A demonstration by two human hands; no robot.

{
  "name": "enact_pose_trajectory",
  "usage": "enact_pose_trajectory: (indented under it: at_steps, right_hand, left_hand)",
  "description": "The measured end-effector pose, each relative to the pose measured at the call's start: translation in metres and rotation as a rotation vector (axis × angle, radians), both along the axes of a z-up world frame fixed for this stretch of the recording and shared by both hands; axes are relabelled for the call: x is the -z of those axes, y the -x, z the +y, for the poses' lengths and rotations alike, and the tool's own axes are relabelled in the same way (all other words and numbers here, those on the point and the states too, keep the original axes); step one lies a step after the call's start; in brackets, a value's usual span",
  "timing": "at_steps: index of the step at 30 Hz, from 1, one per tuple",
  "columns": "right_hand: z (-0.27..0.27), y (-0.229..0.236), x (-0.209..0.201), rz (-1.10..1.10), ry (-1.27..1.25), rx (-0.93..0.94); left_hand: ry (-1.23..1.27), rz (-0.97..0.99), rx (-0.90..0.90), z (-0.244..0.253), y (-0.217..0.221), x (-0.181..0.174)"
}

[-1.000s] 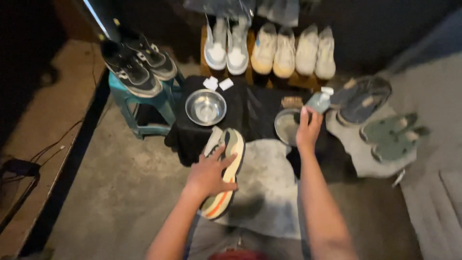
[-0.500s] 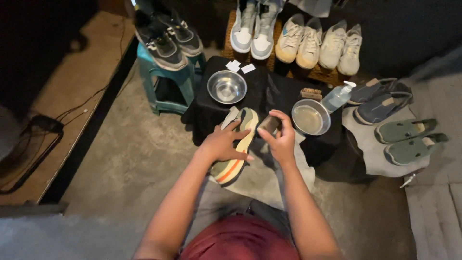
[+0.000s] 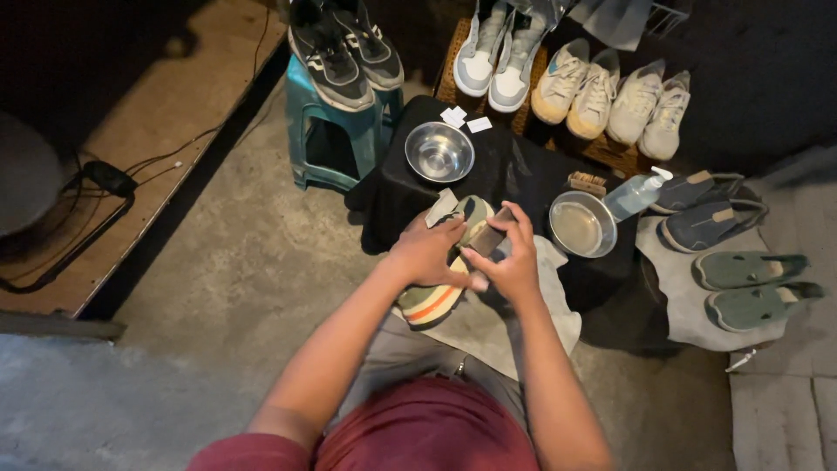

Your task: The person wipes a sneaker with a cloth, then uses a small rectangular block to rub the sole and side of the shoe. The person handles the shoe and cleaning tools on a table with bowls and other shoes nearby.

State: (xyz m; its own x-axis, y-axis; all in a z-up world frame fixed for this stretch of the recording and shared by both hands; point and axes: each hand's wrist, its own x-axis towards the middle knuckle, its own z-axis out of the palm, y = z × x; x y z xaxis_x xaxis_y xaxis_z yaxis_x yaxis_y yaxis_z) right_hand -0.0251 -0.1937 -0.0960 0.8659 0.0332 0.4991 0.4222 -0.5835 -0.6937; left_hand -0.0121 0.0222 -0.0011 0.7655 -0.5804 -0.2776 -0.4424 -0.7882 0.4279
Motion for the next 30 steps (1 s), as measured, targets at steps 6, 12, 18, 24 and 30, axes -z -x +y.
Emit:
enact_pose_trajectory:
  at_steps: [6,12,18,24,30]
  right_hand:
    - [0.008,0.016,0.002,-0.042,0.027,0.011]
    - [0.011,0.043,0.011,0.03,-0.002,-0.119]
    - [0.003,0.036,0.007,-0.026,0.09,-0.156]
    - [-0.026,-0.008,0.014,-0.141,0.216,-0.05]
    - [0.038,0.083,-0.009,-0.046,0.102,-0.119]
  left_hand:
    - [0.389,0.087,-0.213,-0.017,-0.022,0.072]
    - [0.376,0.006,-0.162,-0.01,-0.036,0.103]
    - [0.315,-0.254,-0.033,-0.014,-0.043,0.121]
    - [0.263,-0.383,-0.01,-0.03,-0.055,0.15]
    - [0.229,-0.32,-0.014,-0.03,-0.053,0.141]
